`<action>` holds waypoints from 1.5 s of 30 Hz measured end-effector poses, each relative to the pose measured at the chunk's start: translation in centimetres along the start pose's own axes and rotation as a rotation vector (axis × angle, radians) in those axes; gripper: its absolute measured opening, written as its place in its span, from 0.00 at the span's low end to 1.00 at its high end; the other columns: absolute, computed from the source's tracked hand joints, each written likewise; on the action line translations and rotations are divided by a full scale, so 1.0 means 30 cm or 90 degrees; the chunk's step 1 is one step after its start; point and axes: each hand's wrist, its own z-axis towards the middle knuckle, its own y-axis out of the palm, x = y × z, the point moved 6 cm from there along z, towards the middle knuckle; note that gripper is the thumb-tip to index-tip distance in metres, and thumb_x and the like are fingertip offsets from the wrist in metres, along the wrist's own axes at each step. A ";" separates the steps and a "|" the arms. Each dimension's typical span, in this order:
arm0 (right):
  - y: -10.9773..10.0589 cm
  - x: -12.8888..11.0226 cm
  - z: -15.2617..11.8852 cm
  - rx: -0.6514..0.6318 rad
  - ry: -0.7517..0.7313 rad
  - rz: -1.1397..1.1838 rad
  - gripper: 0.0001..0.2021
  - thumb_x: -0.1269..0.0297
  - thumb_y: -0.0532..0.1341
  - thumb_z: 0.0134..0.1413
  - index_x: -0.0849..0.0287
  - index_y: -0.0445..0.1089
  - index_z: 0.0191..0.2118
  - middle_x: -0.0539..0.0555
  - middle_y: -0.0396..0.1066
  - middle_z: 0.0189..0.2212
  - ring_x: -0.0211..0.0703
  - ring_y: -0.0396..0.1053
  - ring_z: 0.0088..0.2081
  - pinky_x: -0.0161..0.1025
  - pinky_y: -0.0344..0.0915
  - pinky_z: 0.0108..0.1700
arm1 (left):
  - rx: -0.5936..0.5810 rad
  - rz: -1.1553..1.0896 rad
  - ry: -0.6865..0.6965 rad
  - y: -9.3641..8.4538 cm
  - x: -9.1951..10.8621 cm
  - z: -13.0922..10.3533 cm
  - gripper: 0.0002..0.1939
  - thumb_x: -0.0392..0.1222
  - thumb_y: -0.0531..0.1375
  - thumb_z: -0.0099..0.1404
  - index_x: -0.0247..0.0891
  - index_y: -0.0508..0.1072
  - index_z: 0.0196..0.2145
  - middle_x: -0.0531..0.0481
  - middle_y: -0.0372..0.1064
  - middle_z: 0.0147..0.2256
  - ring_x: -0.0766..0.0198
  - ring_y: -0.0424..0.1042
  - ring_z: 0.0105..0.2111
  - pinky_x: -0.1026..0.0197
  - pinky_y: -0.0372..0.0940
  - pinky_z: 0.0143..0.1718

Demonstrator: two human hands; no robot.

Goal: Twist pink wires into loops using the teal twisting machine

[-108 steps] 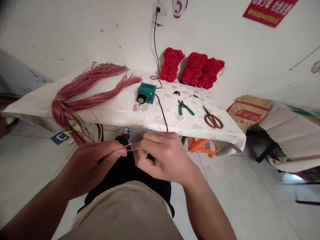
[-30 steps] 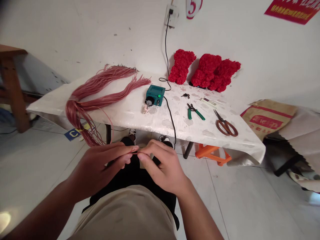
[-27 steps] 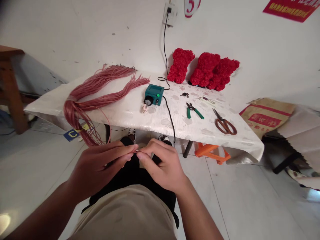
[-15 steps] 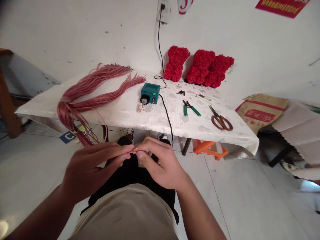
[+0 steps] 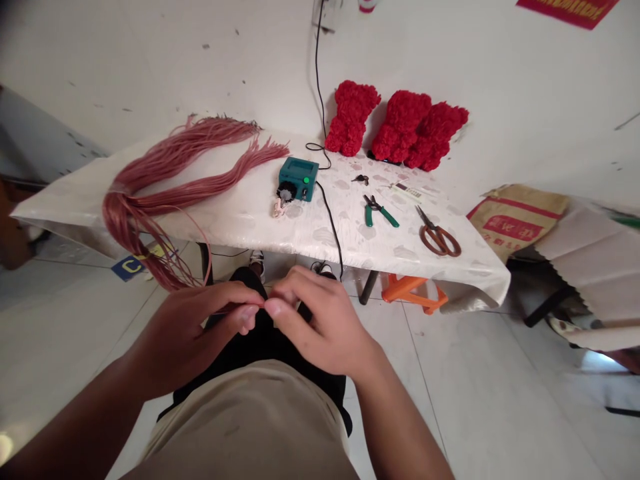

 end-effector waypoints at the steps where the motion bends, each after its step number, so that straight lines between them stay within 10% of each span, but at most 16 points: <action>1: 0.008 -0.005 0.002 -0.013 -0.008 -0.011 0.09 0.65 0.57 0.69 0.61 0.68 0.36 0.51 0.66 0.30 0.36 0.64 0.32 0.37 0.60 0.35 | -0.007 -0.008 -0.005 0.002 -0.001 -0.001 0.06 0.36 0.56 0.72 0.42 0.72 0.40 0.62 0.74 0.28 0.73 0.73 0.27 0.69 0.63 0.31; 10: 0.023 0.002 -0.004 -0.023 -0.033 -0.015 0.12 0.67 0.56 0.71 0.59 0.65 0.32 0.47 0.64 0.27 0.33 0.62 0.30 0.34 0.58 0.33 | -0.091 -0.164 -0.097 0.025 -0.028 0.001 0.09 0.38 0.53 0.73 0.42 0.73 0.39 0.63 0.73 0.24 0.75 0.73 0.22 0.72 0.66 0.28; 45: 0.045 -0.004 -0.012 -0.035 -0.083 0.034 0.11 0.69 0.55 0.68 0.57 0.60 0.30 0.47 0.57 0.26 0.36 0.56 0.28 0.35 0.54 0.30 | -0.250 -0.055 -0.112 0.027 -0.028 0.006 0.18 0.45 0.49 0.75 0.38 0.69 0.30 0.57 0.63 0.24 0.69 0.63 0.26 0.66 0.57 0.28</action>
